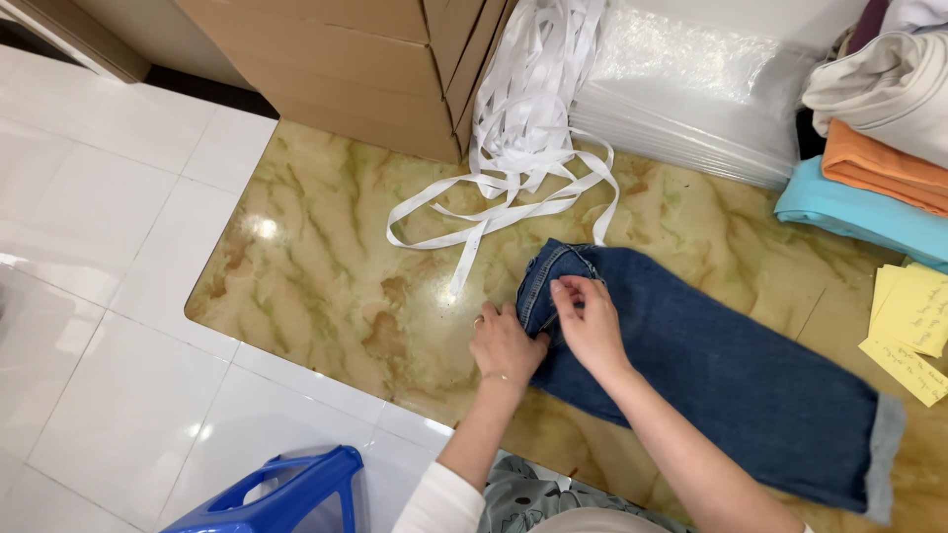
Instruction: The person folds a light blue t-shirt, an orange graphic t-shirt, a pair of white jeans, and a pair of blue jeans on a marble-patterned table. They retrieve each item from a nearby clothing rack, fold it neatly, and place it on a growing stack of folded clothes.
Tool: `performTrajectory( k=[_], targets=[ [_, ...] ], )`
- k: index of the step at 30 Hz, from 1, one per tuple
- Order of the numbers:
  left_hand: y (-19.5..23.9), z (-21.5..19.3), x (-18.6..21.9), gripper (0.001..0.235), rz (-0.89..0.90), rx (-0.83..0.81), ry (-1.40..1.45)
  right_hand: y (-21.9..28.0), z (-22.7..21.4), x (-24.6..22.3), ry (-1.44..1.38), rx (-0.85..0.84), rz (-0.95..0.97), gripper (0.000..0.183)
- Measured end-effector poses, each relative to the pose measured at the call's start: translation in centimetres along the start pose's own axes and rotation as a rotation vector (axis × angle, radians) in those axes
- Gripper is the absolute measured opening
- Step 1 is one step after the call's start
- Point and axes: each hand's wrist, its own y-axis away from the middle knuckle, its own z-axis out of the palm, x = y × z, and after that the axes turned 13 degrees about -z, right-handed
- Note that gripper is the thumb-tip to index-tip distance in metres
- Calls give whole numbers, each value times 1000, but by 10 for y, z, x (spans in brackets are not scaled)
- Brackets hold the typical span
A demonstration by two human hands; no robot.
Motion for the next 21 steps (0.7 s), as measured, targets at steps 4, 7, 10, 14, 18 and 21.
performTrajectory(
  k=[4,7,10,14,18,21],
  targets=[
    [22,2,18,60,-2,123,-148,-17,3,54,-142,-79,258,50],
    [25,32,43,46,36,246,-307,-42,-5,66,-274,-111,425,68],
    [25,98,68,25,49,378,-476,-49,-25,54,-326,-130,545,85],
    [57,133,92,21,125,417,-797,-49,-41,77,-122,-215,535,96],
    [54,153,90,30,177,420,-784,-31,-52,61,-8,-208,530,95],
    [47,169,90,32,208,434,-831,-20,-57,22,83,-110,382,91]
  ],
)
